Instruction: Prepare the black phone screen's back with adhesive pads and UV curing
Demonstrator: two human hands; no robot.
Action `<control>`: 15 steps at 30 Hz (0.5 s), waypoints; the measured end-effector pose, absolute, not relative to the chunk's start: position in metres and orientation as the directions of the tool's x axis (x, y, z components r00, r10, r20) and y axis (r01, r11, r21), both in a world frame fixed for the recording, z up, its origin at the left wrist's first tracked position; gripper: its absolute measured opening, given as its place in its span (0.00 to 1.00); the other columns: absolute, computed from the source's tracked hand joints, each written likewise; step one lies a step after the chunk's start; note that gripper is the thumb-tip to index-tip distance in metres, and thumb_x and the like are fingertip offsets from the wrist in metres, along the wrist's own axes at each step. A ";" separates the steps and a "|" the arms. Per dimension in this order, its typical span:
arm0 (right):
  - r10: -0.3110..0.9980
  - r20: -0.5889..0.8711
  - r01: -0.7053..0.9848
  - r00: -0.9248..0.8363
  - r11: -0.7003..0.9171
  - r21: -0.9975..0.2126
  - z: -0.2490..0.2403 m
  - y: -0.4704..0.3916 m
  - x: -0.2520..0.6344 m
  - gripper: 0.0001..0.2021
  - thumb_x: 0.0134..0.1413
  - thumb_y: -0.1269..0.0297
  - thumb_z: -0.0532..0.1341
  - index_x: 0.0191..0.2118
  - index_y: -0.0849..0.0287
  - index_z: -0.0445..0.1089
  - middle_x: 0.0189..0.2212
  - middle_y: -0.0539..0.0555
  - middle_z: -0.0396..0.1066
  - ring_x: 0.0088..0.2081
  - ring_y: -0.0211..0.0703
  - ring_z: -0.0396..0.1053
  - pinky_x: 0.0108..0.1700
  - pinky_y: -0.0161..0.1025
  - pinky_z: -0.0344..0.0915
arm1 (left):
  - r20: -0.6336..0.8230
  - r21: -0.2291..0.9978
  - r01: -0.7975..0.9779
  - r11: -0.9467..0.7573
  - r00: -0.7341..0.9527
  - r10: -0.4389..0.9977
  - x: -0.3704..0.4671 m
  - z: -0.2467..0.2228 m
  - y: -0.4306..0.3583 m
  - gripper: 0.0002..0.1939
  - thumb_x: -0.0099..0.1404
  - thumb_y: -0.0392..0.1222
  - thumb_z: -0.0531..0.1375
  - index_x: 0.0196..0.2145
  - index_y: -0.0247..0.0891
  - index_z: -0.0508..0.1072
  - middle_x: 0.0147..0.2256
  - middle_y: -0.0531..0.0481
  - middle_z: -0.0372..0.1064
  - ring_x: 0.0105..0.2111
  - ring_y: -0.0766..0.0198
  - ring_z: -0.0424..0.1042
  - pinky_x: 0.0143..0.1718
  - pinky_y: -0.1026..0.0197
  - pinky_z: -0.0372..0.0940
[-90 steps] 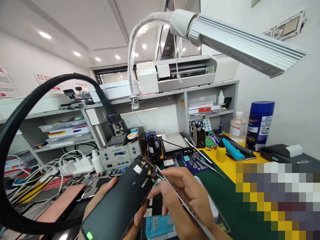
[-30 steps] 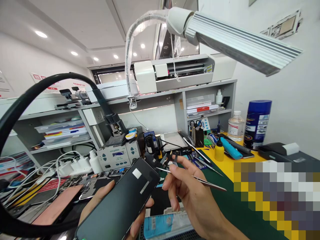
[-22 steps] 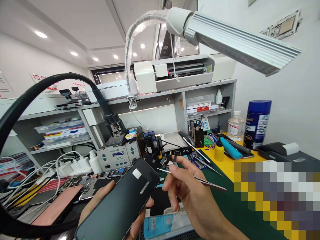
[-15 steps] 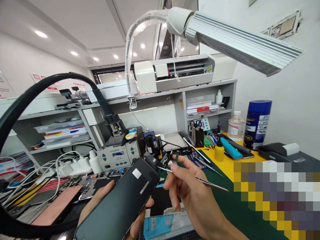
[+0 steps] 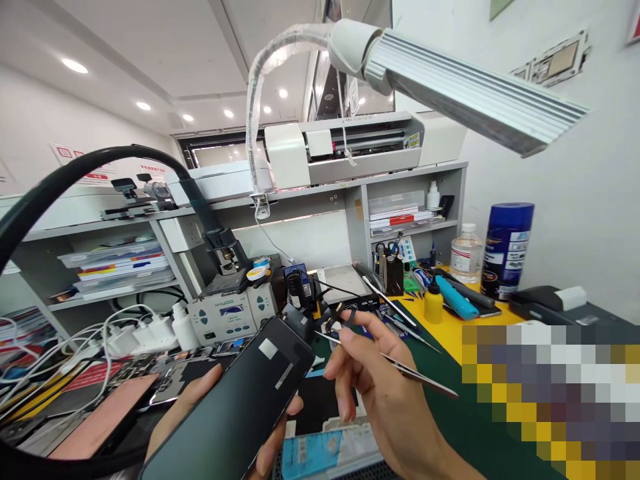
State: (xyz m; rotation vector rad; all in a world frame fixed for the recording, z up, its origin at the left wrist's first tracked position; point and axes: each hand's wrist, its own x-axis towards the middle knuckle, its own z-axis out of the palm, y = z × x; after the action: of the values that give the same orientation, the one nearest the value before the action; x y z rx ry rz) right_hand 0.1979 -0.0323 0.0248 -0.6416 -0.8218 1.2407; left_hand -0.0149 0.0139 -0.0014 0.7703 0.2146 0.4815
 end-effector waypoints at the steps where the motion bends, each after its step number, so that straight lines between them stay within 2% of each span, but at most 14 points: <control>1: 0.975 0.192 -0.554 0.113 0.222 -0.803 0.025 -0.032 0.198 0.15 0.58 0.56 0.65 0.44 0.57 0.62 0.22 0.51 0.73 0.15 0.31 0.60 0.18 0.27 0.58 | -0.001 0.712 -0.346 0.610 0.870 0.494 -0.014 -0.001 0.013 0.44 0.61 0.66 0.52 0.52 0.15 0.71 0.34 0.34 0.76 0.29 0.58 0.73 0.30 0.63 0.61; 6: 0.973 0.192 -0.542 0.132 0.232 -0.808 0.024 -0.032 0.198 0.17 0.57 0.55 0.66 0.45 0.58 0.62 0.23 0.51 0.73 0.14 0.32 0.61 0.18 0.28 0.59 | 0.046 0.725 -0.411 0.552 0.829 0.557 -0.010 0.002 0.006 0.37 0.64 0.61 0.54 0.50 0.20 0.75 0.33 0.37 0.77 0.29 0.60 0.73 0.30 0.64 0.60; 10: 0.966 0.221 -0.511 0.132 0.258 -0.820 0.022 -0.032 0.197 0.14 0.59 0.55 0.64 0.42 0.58 0.64 0.23 0.52 0.73 0.15 0.32 0.61 0.18 0.28 0.58 | -0.012 0.727 -0.405 0.555 0.800 0.599 -0.008 0.003 0.000 0.39 0.61 0.62 0.57 0.50 0.17 0.74 0.34 0.34 0.78 0.29 0.60 0.73 0.31 0.64 0.61; 15: 0.967 0.216 -0.497 0.138 0.256 -0.829 0.023 -0.032 0.197 0.17 0.59 0.54 0.64 0.47 0.58 0.63 0.24 0.52 0.73 0.15 0.33 0.61 0.18 0.29 0.59 | 0.001 0.740 -0.410 0.534 0.794 0.608 -0.008 0.003 -0.001 0.37 0.62 0.62 0.55 0.50 0.21 0.76 0.33 0.36 0.78 0.28 0.61 0.73 0.31 0.64 0.60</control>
State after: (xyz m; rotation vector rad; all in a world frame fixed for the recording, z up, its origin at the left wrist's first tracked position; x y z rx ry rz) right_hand 0.1970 -0.0322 0.0227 -0.6762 -0.8679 1.1835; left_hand -0.0083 -0.0006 0.0026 0.8023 0.2708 0.6154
